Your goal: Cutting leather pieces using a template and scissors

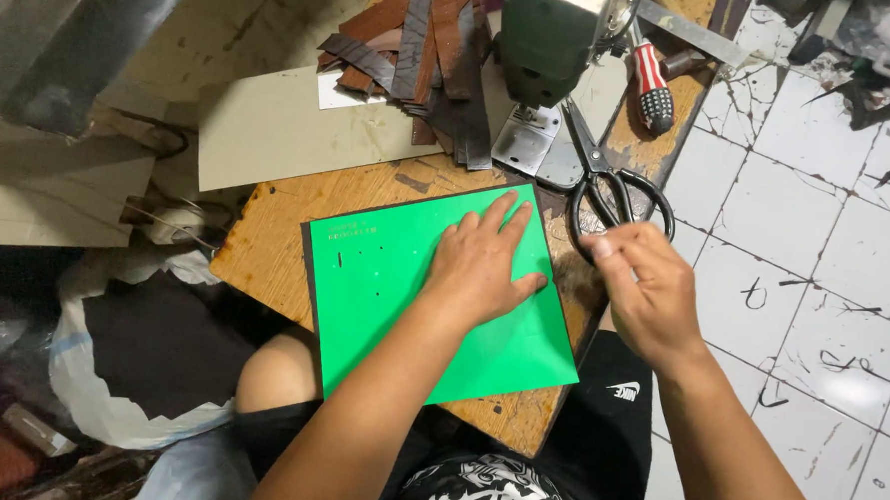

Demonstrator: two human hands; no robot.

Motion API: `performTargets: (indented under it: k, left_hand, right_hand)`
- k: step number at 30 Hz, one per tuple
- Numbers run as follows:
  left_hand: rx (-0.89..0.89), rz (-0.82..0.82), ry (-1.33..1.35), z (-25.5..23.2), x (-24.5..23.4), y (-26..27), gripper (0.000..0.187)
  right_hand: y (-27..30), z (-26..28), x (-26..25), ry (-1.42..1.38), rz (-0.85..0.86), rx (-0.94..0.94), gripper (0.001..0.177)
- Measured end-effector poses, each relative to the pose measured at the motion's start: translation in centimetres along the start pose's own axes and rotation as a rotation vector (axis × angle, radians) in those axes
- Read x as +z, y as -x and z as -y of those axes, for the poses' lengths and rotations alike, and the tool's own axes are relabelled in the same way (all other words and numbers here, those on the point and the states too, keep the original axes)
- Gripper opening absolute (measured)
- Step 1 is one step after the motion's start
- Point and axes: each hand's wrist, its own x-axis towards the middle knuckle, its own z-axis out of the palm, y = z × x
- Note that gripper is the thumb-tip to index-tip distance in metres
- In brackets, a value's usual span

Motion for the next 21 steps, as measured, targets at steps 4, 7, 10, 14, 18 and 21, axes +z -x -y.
performTargets:
  k: [4, 7, 10, 14, 18, 21]
  left_hand:
    - [-0.02, 0.018, 0.019, 0.2, 0.0, -0.2, 0.092]
    - [-0.033, 0.034, 0.035, 0.2, -0.1, -0.4, 0.092]
    - [-0.04, 0.026, 0.031, 0.3, -0.1, -0.7, 0.094]
    - [-0.047, 0.04, 0.052, 0.3, -0.3, -0.8, 0.092]
    - [-0.05, 0.051, 0.058, 0.2, -0.5, -0.9, 0.094]
    - [-0.053, 0.048, 0.062, 0.1, -0.6, -0.8, 0.095]
  right_hand:
    - [-2.6, -2.5, 1.9, 0.11, -0.136, -0.076, 0.026]
    - [-4.4, -2.9, 3.5, 0.055, -0.158, -0.057, 0.018]
    - [-5.4, -3.7, 4.3, 0.102, -0.162, -0.204, 0.013]
    - [-5.8, -4.6, 5.3, 0.129, -0.169, -0.227, 0.014]
    - [-6.2, -4.7, 5.7, 0.124, -0.155, -0.252, 0.013]
    - [-6.5, -4.3, 5.8, 0.127, -0.151, -0.275, 0.011]
